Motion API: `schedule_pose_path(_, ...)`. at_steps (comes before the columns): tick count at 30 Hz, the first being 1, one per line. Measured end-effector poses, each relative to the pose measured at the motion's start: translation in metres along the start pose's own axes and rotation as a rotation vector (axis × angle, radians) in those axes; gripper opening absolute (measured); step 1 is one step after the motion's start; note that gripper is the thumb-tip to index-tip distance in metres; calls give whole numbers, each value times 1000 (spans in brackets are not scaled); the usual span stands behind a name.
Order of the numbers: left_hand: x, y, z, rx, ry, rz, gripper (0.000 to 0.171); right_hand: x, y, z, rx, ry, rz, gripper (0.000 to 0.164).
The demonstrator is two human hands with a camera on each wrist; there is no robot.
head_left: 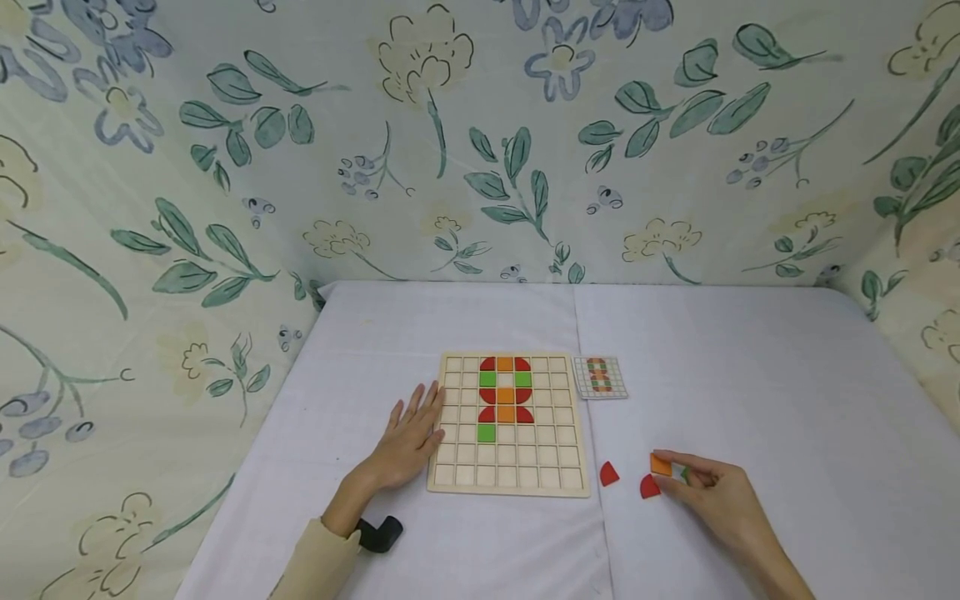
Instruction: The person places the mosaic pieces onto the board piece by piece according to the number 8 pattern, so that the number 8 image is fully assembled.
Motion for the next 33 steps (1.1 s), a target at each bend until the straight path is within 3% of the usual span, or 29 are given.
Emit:
schedule_pose_path(6, 4, 6, -8, 30, -43, -32, 63, 1, -1, -3, -34, -7, 33, 53)
schedule_pose_path(12, 4, 8, -9, -5, -1, 5, 63, 2, -5, -3, -60, 40, 77, 51)
schedule_pose_path(22, 3, 7, -8, -39, 14, 29, 64, 1, -10, -3, -6, 16, 127, 50)
schedule_pose_path(33, 1, 5, -5, -46, 18, 29, 64, 2, -11, 2, 45, 75, 92, 48)
Point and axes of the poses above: each hand's wrist, its own x-axis away from the middle knuckle, its own y-axis out of the back of the hand, z = x × y, the point moved 7 cm from there along -x, towards the middle knuckle, and after that the axes turned 9 degrees about z, right-handed, at the moved point
